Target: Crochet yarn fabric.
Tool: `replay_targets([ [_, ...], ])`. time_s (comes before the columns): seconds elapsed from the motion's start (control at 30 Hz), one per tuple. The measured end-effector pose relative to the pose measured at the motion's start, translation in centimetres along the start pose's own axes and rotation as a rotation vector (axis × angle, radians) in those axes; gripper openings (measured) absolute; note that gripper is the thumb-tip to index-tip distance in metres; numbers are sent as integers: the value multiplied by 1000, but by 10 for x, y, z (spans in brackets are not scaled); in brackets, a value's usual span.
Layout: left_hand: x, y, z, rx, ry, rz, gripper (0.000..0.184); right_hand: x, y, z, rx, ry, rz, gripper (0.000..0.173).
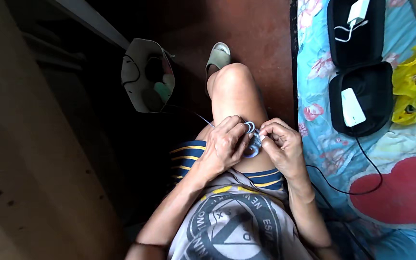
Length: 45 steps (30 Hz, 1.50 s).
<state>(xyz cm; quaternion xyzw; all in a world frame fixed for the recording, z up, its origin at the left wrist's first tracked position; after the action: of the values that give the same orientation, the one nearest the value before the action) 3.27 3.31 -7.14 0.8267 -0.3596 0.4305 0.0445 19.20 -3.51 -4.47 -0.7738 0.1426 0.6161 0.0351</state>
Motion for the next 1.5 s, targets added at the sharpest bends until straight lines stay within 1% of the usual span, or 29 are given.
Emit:
replay_targets([
  [0.3, -2, 0, -2, -27, 145, -105, 20, 5, -3, -5, -62, -299, 106, 12],
  [0.43, -2, -1, -4, -42, 231, -167, 20, 7, -3, -5, -55, -311, 115, 12],
  [0.6, -2, 1, -4, -22, 304, -196, 19, 6, -2, -3, -43, -337, 108, 11],
  [0.67, -1, 2, -6, -13, 408, -243, 18, 4, -2, -2, -44, -373, 118, 19],
  [0.77, -1, 4, -8, 59, 689, -434, 16, 3, -2, -1, -35, -436, 151, 30],
  [0.83, -4, 5, -7, 109, 801, -514, 17, 3, -1, 1, -23, -479, 160, 30],
  [0.93, -7, 6, -10, 133, 846, -530, 20, 1, 0, 4, -36, -486, 149, 28],
  [1.0, -8, 6, -17, 89, 791, -489, 15, -3, 1, 4, -57, -473, 125, 28],
  [1.03, -9, 6, -23, 32, 707, -449, 12, -5, 1, 3, -70, -467, 108, 28],
  [1.07, -10, 7, -29, -41, 570, -397, 17, -7, 1, 2, -82, -456, 95, 29],
  [1.1, -11, 7, -35, -116, 392, -340, 27, -8, 2, 1, -100, -445, 88, 29],
  [1.13, -10, 6, -41, -179, 207, -292, 31, -10, 3, 0, -118, -438, 77, 28],
  [1.17, -8, 7, -45, -215, 48, -262, 30, -12, 3, -2, -135, -425, 64, 27],
  [1.2, -7, 7, -48, -225, -63, -245, 21, -15, 3, -4, -147, -406, 50, 26],
  [1.23, -6, 9, -51, -225, -113, -242, 15, -17, 3, -5, -155, -391, 36, 25],
  [1.27, -5, 10, -55, -218, -86, -250, 15, -19, 4, -8, -165, -382, 23, 24],
  [1.3, -4, 12, -59, -207, 36, -268, 20, -21, 5, -10, -169, -375, 8, 25],
  [1.37, 0, 14, -62, -139, 537, -280, 29, -24, 8, -14, -171, -381, -15, 25],
  [1.4, 3, 15, -60, -105, 777, -261, 31, -26, 10, -15, -177, -392, -20, 25],
  [1.43, 7, 15, -55, -81, 941, -228, 29, -28, 13, -17, -186, -408, -21, 25],
  [1.5, 14, 15, -43, -42, 1104, -172, 26, -30, 17, -17, -196, -459, -23, 26],
])
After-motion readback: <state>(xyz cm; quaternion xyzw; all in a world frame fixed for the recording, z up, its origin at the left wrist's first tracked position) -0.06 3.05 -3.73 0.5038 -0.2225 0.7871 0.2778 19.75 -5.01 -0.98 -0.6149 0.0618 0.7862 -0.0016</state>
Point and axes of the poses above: each hand's wrist, its own y-axis away from the middle knuckle, its own z-axis out of the palm, x = y × z, the point moved 2 cm from there along -y, towards the middle knuckle, and after that the axes turned 10 degrees about -y, right-handed, at the moved point
